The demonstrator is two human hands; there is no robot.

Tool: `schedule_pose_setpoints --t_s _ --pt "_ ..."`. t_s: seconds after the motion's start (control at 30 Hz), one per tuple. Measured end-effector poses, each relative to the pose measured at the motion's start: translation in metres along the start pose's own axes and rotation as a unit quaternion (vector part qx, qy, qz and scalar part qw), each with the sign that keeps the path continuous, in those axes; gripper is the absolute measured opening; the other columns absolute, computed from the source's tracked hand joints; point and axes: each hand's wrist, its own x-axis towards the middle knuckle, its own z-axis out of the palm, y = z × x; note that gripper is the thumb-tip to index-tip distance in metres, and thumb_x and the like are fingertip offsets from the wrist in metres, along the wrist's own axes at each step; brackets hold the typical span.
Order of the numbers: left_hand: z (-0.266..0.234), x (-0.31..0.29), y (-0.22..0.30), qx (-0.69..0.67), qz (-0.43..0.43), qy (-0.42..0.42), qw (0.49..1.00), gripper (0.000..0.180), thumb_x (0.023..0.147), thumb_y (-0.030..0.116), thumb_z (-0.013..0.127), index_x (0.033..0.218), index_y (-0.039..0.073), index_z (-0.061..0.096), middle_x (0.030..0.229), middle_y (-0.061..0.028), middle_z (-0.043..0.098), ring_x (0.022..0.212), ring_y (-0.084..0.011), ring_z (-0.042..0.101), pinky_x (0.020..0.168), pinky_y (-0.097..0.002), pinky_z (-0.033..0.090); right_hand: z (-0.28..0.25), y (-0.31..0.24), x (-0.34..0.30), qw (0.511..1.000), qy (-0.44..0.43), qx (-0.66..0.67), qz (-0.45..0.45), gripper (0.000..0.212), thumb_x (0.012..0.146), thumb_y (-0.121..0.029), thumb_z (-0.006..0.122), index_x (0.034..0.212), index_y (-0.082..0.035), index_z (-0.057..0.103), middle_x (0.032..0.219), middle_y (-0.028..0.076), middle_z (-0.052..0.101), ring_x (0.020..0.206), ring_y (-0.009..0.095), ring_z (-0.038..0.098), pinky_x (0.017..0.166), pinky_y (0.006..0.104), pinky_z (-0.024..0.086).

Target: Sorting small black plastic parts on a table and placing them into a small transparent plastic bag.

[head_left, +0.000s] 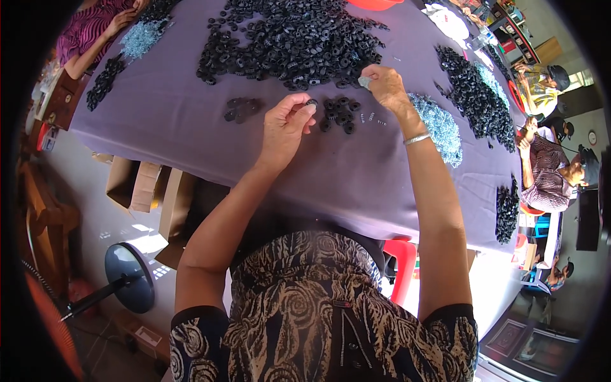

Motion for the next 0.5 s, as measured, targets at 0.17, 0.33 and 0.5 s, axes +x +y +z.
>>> schedule_pose_setpoints --t_s 0.17,0.33,0.5 --pt "0.001 0.0 0.0 0.005 -0.002 -0.002 1.0 0.016 0.089 0.007 0.062 0.104 0.002 0.062 0.087 -0.0028 0.063 0.069 -0.0082 0.056 0.06 -0.0223 0.046 -0.003 -0.014 -0.028 0.996 -0.058 0.045 -0.046 0.015 0.077 -0.013 0.069 0.09 -0.006 0.067 0.081 0.011 0.068 0.078 0.023 0.065 0.074 0.0331 0.051" --pt "0.001 -0.001 0.002 0.016 -0.002 0.0 1.0 0.016 0.089 0.007 0.062 0.105 0.003 0.062 0.087 -0.0026 0.063 0.069 -0.0079 0.056 0.059 -0.0218 0.046 -0.009 -0.034 -0.045 0.987 -0.14 0.04 -0.07 0.013 0.079 -0.01 0.065 0.09 -0.004 0.066 0.08 0.011 0.067 0.076 0.022 0.064 0.072 0.034 0.05" --pt "0.003 -0.001 0.0 0.013 0.002 -0.012 1.0 0.017 0.089 0.007 0.062 0.105 0.003 0.062 0.086 -0.002 0.063 0.069 -0.0077 0.057 0.059 -0.0216 0.046 -0.011 -0.017 -0.042 0.994 -0.04 0.084 -0.063 0.014 0.081 -0.011 0.063 0.093 -0.008 0.068 0.077 0.009 0.066 0.07 0.018 0.061 0.068 0.0319 0.049"
